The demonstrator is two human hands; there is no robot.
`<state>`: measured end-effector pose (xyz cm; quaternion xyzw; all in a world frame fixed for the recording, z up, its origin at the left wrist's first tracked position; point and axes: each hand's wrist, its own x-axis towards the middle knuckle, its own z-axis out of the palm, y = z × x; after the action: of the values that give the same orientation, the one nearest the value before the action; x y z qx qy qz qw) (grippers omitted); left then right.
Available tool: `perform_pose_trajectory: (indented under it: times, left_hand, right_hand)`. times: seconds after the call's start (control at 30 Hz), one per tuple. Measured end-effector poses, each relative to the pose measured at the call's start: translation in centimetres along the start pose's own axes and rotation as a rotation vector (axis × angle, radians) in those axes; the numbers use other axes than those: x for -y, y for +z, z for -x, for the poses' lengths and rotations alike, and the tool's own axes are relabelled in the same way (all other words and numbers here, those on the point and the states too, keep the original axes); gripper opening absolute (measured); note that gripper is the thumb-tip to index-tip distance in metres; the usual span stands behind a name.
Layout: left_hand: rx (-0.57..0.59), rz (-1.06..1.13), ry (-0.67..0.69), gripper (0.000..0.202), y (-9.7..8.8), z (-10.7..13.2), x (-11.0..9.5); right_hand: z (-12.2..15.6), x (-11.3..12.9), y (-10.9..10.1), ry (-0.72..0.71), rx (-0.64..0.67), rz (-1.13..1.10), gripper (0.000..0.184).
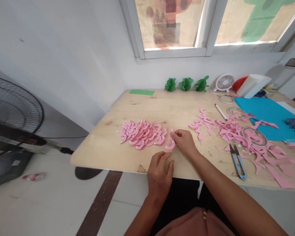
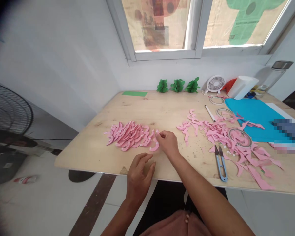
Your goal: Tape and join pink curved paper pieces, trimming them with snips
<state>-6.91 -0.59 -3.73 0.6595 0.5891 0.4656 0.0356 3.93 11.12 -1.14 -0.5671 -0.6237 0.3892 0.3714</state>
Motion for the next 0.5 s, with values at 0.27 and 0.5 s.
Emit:
perform_pose_trajectory:
  times: [0.27,0.5]
  left_hand:
    - [0.034,-0.199,0.118,0.022,0.7,-1.5,1.4]
    - [0.128,-0.398,0.138,0.026,1.3,-3.5,1.7]
  right_hand:
    - [-2.0,0.4,1.2,0.0,0.011,0.223,0.037]
    - [-2.3,0.4,0.9,-0.011,0.02,0.341,0.026]
